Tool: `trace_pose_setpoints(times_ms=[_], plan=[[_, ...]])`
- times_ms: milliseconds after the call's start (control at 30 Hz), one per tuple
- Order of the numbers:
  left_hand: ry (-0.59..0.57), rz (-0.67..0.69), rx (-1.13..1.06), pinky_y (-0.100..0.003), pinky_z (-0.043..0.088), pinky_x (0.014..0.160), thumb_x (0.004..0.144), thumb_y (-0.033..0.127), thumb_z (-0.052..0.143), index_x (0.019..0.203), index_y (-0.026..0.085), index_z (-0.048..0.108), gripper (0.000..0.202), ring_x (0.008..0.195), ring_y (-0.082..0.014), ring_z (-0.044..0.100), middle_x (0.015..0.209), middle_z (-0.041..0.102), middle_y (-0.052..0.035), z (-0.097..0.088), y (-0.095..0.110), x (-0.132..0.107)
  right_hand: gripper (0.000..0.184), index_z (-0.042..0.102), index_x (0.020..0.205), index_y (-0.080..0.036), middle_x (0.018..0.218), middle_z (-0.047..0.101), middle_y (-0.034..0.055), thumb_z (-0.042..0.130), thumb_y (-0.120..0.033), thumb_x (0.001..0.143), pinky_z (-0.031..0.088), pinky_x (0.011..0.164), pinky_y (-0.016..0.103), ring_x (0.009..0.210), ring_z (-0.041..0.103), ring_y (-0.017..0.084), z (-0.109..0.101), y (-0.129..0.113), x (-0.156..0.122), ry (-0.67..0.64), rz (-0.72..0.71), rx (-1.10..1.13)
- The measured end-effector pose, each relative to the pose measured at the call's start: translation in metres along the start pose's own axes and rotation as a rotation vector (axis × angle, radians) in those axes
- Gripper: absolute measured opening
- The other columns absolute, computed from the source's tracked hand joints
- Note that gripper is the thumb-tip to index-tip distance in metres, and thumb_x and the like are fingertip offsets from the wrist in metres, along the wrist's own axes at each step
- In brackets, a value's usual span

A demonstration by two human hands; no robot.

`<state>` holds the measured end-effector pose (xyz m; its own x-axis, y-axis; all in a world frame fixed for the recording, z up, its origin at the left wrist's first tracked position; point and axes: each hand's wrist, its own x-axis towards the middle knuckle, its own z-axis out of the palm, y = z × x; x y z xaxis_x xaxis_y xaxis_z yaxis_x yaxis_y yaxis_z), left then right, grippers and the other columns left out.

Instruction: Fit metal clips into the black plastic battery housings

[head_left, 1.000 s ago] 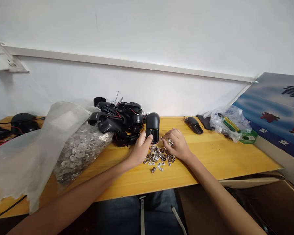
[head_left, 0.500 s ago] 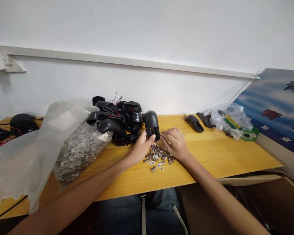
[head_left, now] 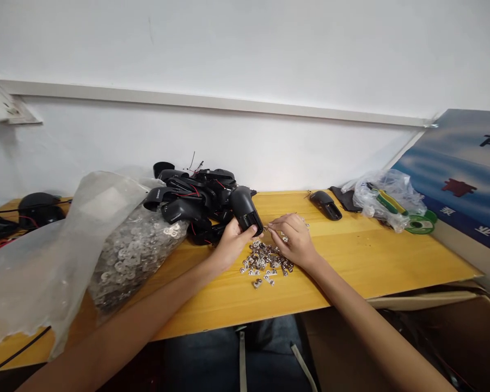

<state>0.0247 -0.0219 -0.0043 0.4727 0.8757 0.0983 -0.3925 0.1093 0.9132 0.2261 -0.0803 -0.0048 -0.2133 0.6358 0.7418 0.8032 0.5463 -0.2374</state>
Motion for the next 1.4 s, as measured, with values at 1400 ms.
trace_pose_setpoints(times_ms=[1400], plan=[[-0.133,-0.031,0.124,-0.040,0.055,0.099,0.088,0.020,0.075,0.131,0.023,0.058,0.046,0.114,-0.0280,0.074,0.127,0.072,-0.0092,-0.003,0.003,0.000,0.033,0.071,0.098,-0.022,0.082,0.072,0.0051,0.070,-0.054,0.095,0.049,0.062,0.032,0.067,0.061,0.019,-0.014,0.011,0.017,0.092,0.660,0.491]])
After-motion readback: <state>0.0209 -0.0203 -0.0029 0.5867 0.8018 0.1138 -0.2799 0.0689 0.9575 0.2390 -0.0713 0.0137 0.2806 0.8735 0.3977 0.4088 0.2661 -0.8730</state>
